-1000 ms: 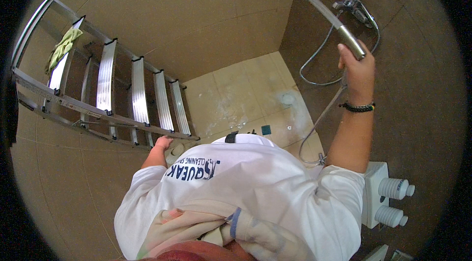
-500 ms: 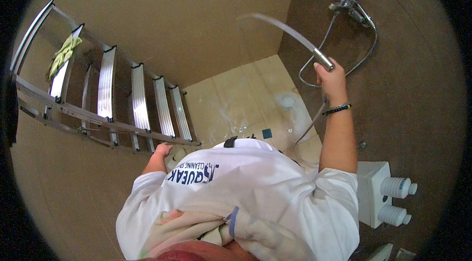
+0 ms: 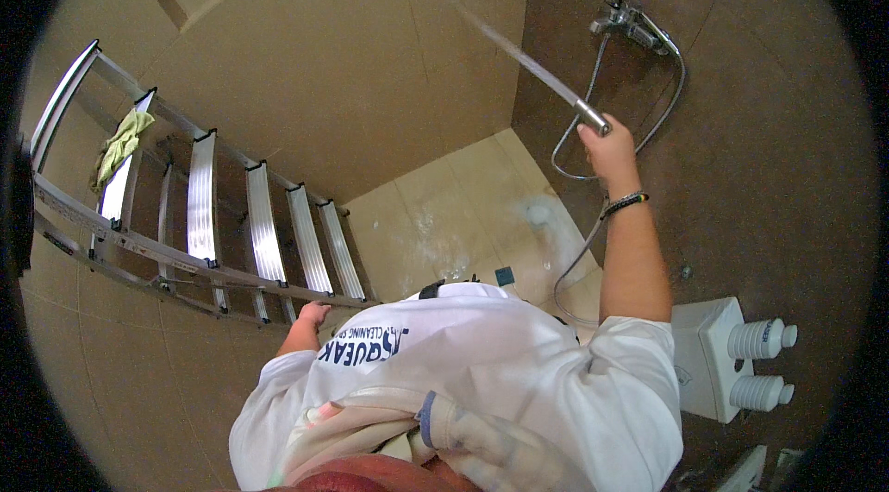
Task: The person rinses a bathroom wall using a shower head and then scrubs the tiles with a sponge from a bucket.
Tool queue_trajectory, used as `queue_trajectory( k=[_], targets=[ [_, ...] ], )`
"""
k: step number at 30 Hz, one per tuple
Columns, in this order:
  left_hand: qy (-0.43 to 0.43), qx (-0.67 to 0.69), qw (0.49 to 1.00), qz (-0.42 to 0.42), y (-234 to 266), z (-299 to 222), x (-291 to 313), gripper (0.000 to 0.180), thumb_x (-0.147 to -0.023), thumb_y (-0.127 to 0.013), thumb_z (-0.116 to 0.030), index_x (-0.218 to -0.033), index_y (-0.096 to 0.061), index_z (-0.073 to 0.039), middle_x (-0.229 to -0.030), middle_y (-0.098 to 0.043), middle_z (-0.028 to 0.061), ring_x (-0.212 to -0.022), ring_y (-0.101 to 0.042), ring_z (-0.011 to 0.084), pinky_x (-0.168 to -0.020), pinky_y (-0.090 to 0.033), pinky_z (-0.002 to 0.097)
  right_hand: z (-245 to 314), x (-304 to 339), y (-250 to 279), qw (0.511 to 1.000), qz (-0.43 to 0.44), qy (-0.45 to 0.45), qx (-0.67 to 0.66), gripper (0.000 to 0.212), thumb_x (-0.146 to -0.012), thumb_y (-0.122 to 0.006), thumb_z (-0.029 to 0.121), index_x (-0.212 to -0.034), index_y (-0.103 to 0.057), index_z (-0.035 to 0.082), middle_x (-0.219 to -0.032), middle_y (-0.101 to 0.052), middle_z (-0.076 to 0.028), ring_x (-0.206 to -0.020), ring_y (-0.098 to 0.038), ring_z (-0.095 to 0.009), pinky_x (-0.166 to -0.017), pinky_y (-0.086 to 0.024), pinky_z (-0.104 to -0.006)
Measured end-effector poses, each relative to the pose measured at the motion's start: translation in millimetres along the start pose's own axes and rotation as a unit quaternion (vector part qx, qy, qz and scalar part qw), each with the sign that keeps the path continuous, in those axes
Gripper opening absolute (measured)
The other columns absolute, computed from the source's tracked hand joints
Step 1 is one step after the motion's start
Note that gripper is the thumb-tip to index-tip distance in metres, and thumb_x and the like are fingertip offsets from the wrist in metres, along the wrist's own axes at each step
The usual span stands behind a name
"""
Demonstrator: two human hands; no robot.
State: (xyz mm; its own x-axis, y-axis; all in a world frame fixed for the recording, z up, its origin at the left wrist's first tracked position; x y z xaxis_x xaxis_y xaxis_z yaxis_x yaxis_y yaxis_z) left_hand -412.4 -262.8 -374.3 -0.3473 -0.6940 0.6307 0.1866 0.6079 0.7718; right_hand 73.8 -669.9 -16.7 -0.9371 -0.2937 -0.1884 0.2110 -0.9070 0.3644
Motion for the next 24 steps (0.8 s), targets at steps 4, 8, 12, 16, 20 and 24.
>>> queue_trajectory(
  k=[4,8,12,16,20,24],
  targets=[
    [0.000,-0.008,1.000,-0.009,3.6,-2.3,3.0,0.051,-0.071,-0.049,-0.041,-0.108,-0.048,-0.007,-0.111,-0.046,0.0149,-0.104,-0.043,0.0271,-0.088,-0.034,0.0325,-3.6,0.5,-0.6,0.998,-0.037,0.014,-0.051,0.016,-0.070,-0.057,0.016,-0.069,-0.051,0.002,-0.050,-0.045,0.000,-0.042,-0.043,-0.008,-0.040,-0.035,-0.0220],
    [-0.031,-0.041,0.998,-0.022,3.3,15.9,-8.4,0.050,-0.070,-0.049,-0.041,-0.108,-0.048,-0.008,-0.111,-0.045,0.0147,-0.104,-0.043,0.0271,-0.088,-0.034,0.0325,21.2,-14.7,13.5,0.978,-0.057,0.075,-0.185,0.010,-0.071,-0.056,0.011,-0.068,-0.051,0.003,-0.052,-0.046,0.000,-0.043,-0.043,-0.009,-0.040,-0.034,-0.0221],
    [0.007,0.017,1.000,-0.023,14.2,-10.3,12.8,0.050,-0.070,-0.050,-0.040,-0.109,-0.048,-0.009,-0.112,-0.046,0.0143,-0.104,-0.042,0.0268,-0.088,-0.034,0.0325,36.2,-25.8,32.7,0.969,-0.051,0.081,-0.227,0.009,-0.072,-0.054,0.010,-0.067,-0.051,0.004,-0.052,-0.046,-0.001,-0.043,-0.043,-0.010,-0.040,-0.034,-0.0220],
    [0.020,0.022,0.999,-0.022,15.8,-4.4,16.9,0.051,-0.069,-0.050,-0.040,-0.110,-0.047,-0.009,-0.113,-0.044,0.0142,-0.105,-0.041,0.0265,-0.089,-0.033,0.0321,41.3,-36.9,44.1,0.956,-0.027,0.074,-0.283,0.008,-0.072,-0.053,0.010,-0.067,-0.051,0.003,-0.051,-0.045,-0.002,-0.043,-0.043,-0.011,-0.040,-0.035,-0.0222],
    [0.028,0.009,0.999,-0.027,6.7,3.1,9.3,0.052,-0.069,-0.050,-0.040,-0.111,-0.046,-0.010,-0.115,-0.043,0.0139,-0.106,-0.041,0.0260,-0.090,-0.033,0.0315,34.1,-43.7,48.7,0.955,0.005,0.078,-0.286,0.009,-0.072,-0.053,0.010,-0.067,-0.051,0.003,-0.051,-0.045,-0.002,-0.043,-0.043,-0.011,-0.040,-0.035,-0.0226],
    [-0.003,-0.028,1.000,-0.015,-4.6,19.0,-6.6,0.052,-0.069,-0.050,-0.039,-0.112,-0.045,-0.010,-0.115,-0.043,0.0133,-0.107,-0.040,0.0253,-0.090,-0.032,0.0312,29.6,-45.4,44.9,0.953,0.016,0.072,-0.294,0.009,-0.071,-0.053,0.010,-0.066,-0.051,0.003,-0.050,-0.045,-0.003,-0.042,-0.043,-0.012,-0.040,-0.035,-0.0234]
  ],
)
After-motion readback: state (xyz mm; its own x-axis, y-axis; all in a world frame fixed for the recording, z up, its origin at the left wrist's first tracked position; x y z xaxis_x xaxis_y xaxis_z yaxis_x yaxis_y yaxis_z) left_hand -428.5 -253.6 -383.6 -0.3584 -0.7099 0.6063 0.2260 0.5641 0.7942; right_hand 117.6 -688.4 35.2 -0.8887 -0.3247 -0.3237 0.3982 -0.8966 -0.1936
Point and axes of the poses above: each hand's wrist, its own x-axis away from the middle knuckle, its own y-axis out of the back of the hand, z = x × y, the point moved 4 cm from there along -x, towards the middle knuckle
